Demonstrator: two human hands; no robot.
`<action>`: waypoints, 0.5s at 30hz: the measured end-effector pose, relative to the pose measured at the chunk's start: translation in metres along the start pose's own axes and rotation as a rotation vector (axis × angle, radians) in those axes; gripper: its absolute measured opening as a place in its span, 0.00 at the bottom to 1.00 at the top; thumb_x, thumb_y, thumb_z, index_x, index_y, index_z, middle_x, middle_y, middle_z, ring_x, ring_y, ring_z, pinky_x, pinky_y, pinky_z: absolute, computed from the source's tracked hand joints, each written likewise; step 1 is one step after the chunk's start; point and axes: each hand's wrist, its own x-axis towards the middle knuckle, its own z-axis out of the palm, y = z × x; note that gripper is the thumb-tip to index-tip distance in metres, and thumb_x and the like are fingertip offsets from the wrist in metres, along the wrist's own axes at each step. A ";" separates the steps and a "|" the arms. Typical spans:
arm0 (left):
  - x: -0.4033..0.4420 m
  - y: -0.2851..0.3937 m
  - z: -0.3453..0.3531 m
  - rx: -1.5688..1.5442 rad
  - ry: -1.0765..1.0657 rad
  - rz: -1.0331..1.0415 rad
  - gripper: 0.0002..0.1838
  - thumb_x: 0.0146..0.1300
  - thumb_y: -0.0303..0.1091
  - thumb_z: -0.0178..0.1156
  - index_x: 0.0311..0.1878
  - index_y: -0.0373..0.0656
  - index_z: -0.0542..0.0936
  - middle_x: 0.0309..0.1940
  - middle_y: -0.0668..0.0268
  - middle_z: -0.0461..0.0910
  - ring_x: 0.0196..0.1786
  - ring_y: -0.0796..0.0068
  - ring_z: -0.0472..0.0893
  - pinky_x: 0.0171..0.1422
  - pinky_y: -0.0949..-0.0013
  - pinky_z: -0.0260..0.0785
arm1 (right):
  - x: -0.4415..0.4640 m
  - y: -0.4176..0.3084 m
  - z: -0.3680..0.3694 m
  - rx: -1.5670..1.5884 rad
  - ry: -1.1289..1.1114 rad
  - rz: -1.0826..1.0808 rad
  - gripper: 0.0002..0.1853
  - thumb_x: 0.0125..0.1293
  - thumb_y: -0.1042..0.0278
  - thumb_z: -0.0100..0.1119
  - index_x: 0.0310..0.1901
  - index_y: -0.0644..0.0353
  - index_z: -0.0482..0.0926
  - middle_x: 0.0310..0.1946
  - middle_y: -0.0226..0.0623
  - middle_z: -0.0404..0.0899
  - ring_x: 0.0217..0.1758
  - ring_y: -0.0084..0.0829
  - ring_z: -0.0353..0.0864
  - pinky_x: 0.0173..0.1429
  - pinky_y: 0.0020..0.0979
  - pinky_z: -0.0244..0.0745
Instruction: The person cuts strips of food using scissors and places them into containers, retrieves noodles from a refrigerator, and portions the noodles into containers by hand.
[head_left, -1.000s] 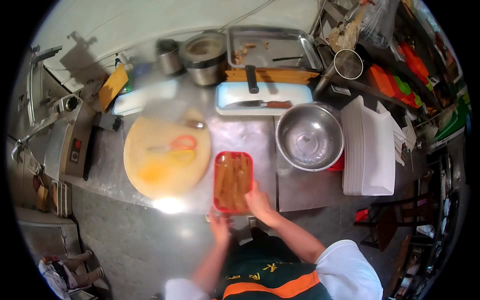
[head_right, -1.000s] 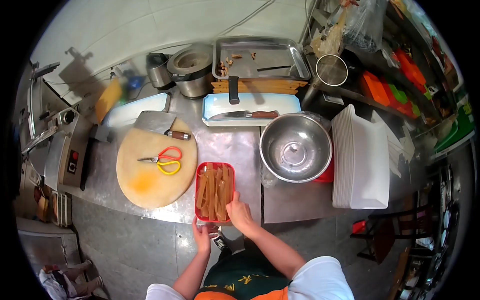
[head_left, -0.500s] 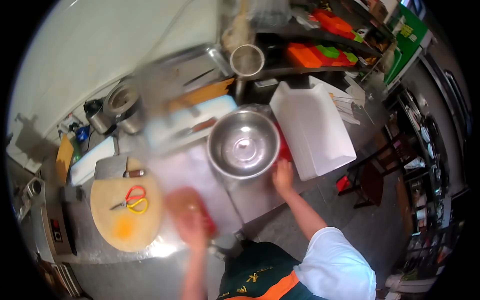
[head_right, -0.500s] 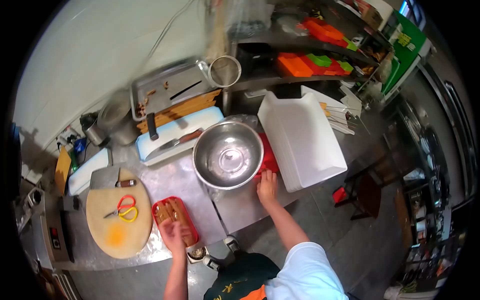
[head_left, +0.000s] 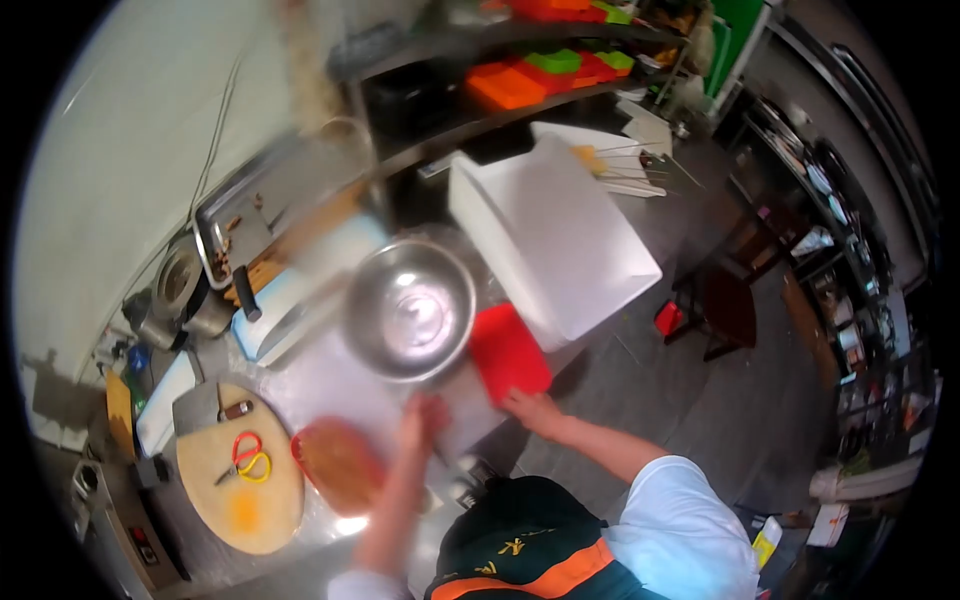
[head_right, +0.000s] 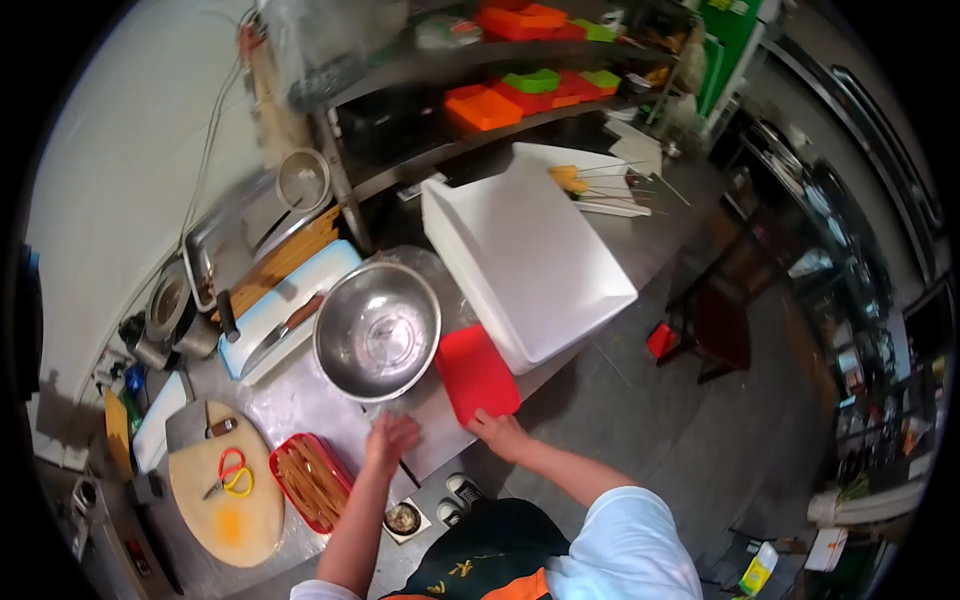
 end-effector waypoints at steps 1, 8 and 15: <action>-0.007 -0.010 0.007 0.050 0.007 -0.086 0.30 0.59 0.52 0.48 0.55 0.38 0.58 0.49 0.51 0.68 0.48 0.54 0.73 0.48 0.52 0.69 | -0.007 -0.001 0.002 -0.017 0.018 -0.012 0.17 0.51 0.76 0.43 0.45 0.52 0.68 0.40 0.41 0.66 0.30 0.45 0.74 0.35 0.45 0.71; -0.054 -0.022 0.078 0.067 -0.292 -0.259 0.25 0.57 0.48 0.52 0.53 0.46 0.63 0.42 0.60 0.72 0.44 0.62 0.74 0.43 0.52 0.70 | -0.042 -0.056 -0.075 0.162 -0.017 -0.086 0.10 0.50 0.74 0.47 0.36 0.55 0.69 0.35 0.39 0.67 0.27 0.43 0.74 0.29 0.40 0.70; -0.023 -0.043 0.087 -0.004 -0.246 -0.146 0.16 0.55 0.29 0.49 0.48 0.40 0.68 0.40 0.62 0.74 0.38 0.67 0.77 0.38 0.65 0.73 | -0.041 -0.035 -0.115 0.167 0.103 -0.253 0.08 0.50 0.71 0.55 0.34 0.56 0.71 0.33 0.36 0.69 0.28 0.36 0.74 0.27 0.34 0.72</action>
